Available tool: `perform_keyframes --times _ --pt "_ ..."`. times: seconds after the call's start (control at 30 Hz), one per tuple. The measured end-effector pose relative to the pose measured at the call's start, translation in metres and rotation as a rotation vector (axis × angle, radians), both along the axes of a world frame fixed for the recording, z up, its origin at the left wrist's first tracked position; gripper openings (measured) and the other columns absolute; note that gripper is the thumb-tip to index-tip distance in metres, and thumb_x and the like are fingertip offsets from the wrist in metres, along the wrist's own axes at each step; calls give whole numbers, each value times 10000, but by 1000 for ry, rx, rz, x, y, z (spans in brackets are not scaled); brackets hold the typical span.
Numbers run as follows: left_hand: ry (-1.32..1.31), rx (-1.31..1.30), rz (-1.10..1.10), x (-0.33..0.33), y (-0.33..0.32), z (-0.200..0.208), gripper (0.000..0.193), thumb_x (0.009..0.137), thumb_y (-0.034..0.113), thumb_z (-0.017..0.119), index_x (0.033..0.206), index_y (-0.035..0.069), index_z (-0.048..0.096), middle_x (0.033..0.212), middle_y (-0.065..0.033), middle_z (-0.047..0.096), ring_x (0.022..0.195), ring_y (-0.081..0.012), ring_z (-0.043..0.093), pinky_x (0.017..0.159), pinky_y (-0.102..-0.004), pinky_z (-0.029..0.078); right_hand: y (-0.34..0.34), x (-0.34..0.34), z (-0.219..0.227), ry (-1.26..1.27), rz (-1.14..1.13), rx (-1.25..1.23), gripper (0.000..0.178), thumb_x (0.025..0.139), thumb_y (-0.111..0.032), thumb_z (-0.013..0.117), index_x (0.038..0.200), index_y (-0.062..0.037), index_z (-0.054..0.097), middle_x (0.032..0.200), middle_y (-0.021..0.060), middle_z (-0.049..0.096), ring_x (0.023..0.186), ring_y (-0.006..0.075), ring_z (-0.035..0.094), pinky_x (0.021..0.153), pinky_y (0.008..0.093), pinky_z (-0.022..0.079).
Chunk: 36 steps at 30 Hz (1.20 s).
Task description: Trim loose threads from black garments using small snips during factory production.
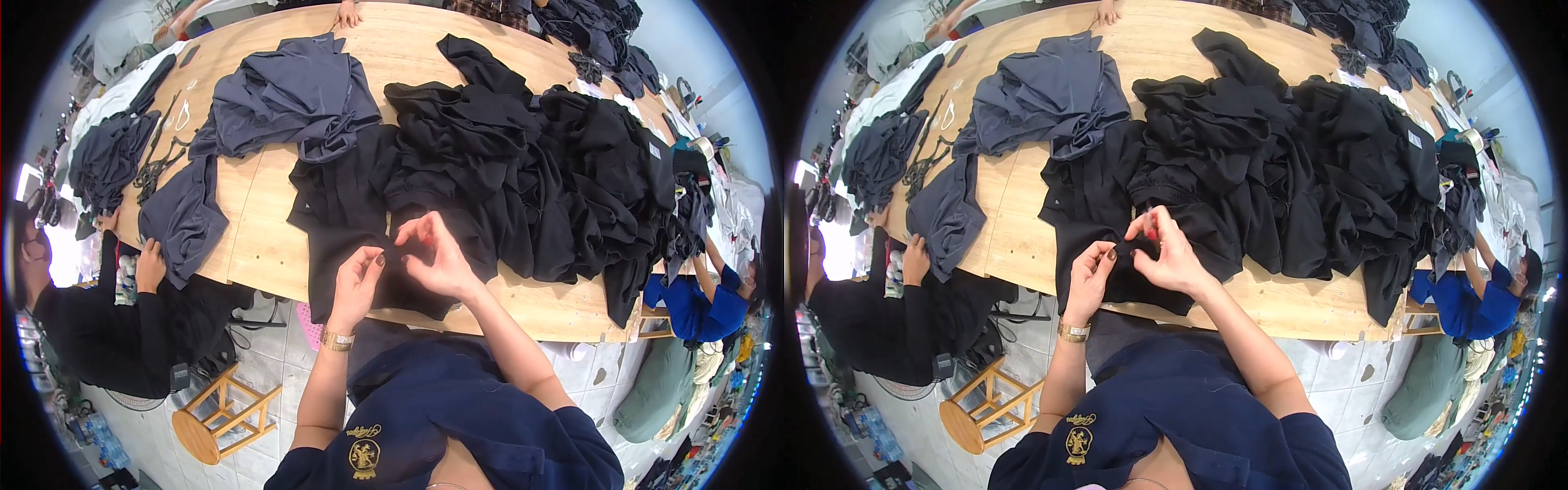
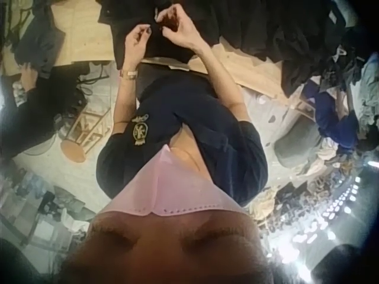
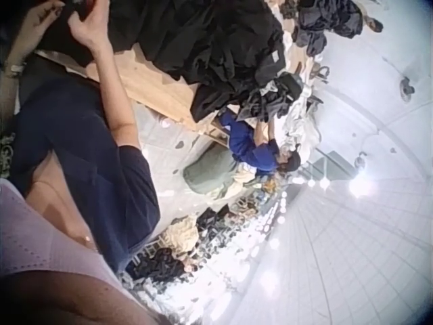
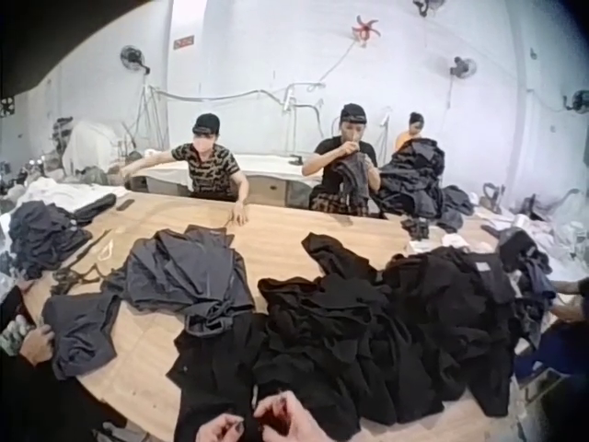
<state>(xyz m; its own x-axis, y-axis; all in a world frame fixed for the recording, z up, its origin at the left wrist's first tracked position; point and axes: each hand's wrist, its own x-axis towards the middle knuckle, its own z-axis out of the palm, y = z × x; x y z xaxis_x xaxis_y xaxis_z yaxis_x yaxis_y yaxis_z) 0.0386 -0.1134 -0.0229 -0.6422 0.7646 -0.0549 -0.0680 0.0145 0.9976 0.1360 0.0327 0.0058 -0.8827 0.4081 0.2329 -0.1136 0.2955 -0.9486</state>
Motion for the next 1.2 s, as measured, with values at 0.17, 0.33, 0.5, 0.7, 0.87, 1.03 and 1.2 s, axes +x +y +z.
perform_keyframes --times 0.17,0.33,0.5,0.7,0.87,1.03,1.2 --pt "-8 5 -4 -1 1 0 99 910 100 558 955 13 574 759 53 532 671 -9 430 594 -167 360 -6 -6 -6 -88 -67 355 355 727 72 633 828 -84 331 868 67 558 834 114 488 751 265 413" --pt "17 84 46 -2 1 0 96 891 72 568 975 26 560 783 38 539 685 -21 463 615 -171 383 -2 -12 -16 70 -126 -535 279 821 88 544 826 -79 320 797 34 517 747 63 486 674 205 420" --pt "197 -41 18 2 4 23 191 830 61 628 1013 40 578 810 -17 572 739 -83 540 660 -215 443 -2 -12 -13 4 -101 -478 245 829 85 528 852 -71 341 805 37 523 749 67 486 684 210 424" --pt "491 -87 75 2 11 30 107 805 82 658 857 -10 639 720 -81 608 602 -135 590 562 -248 460 -10 -12 8 -51 -130 -107 201 850 -27 564 912 -34 372 738 54 552 653 87 507 595 255 436" --pt "262 -130 72 -5 9 16 140 866 131 611 866 -8 630 699 -50 642 617 -52 572 576 -210 442 1 -1 0 -20 -200 -179 229 858 -120 609 876 -34 398 722 31 524 637 74 452 575 248 404" --pt "162 -31 90 -10 8 -4 205 897 185 590 853 -16 598 739 -42 659 697 -63 613 620 -208 463 9 19 13 -300 -11 -185 260 907 -244 555 839 1 501 655 44 478 614 80 375 534 249 353" --pt "163 -34 56 -11 11 2 216 923 187 556 852 -17 570 765 -29 626 719 -59 585 655 -203 476 9 25 25 -505 123 256 302 896 -308 522 839 -25 608 594 126 541 565 254 554 538 352 396"
